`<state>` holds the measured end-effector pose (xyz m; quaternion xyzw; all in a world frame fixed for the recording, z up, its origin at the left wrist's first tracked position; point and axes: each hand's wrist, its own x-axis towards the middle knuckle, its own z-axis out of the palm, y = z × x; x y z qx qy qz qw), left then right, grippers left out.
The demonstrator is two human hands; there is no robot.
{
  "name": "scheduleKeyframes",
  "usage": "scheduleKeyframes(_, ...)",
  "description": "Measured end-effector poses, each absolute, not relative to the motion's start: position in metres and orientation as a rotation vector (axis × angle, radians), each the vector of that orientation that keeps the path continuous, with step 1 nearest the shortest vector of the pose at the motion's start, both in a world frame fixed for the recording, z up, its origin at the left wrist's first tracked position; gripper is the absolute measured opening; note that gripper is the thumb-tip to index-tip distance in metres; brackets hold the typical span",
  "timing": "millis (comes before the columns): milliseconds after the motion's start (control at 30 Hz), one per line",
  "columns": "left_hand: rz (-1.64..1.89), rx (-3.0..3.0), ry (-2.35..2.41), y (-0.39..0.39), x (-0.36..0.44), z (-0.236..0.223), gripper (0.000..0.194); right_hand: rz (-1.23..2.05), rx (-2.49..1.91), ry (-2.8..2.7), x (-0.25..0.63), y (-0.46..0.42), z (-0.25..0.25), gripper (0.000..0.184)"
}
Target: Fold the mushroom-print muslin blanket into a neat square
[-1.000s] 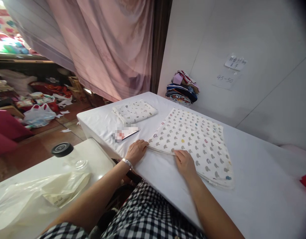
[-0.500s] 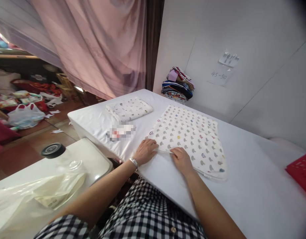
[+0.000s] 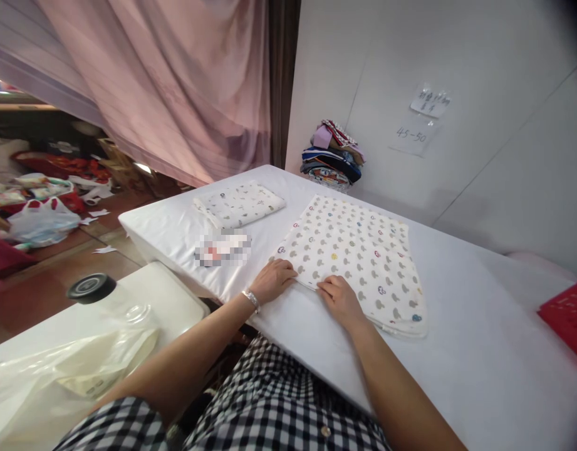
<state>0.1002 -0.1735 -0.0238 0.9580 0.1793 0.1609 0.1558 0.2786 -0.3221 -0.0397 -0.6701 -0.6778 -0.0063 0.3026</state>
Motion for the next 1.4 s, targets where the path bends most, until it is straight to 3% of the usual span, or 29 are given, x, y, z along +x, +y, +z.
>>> scheduleKeyframes(633,0.547,2.832,0.526,-0.165,0.115,-0.021,0.027,-0.098,-1.915,-1.859,0.298,-0.327,-0.027,0.025)
scheduleKeyframes(867,0.684,2.846,0.539,-0.157,0.130,-0.004,0.029,-0.491,-1.957,-1.691,0.305,-0.318,0.007,0.029)
scheduleKeyframes(1000,0.515,2.919,0.340,-0.160,0.119,-0.020,0.026,-0.352,-1.899,-2.046,0.301,-0.327,-0.023,0.029)
scheduleKeyframes(1133,0.468,3.020,0.314,-0.163,0.110,-0.030,0.028,-0.310,-1.937,-2.022,0.298,-0.335,-0.046,0.029)
scheduleKeyframes(1400,0.531,3.058,0.280,-0.163,0.107,-0.035,0.025,-0.202,-2.151,-2.045,0.289,-0.334,-0.033,0.029)
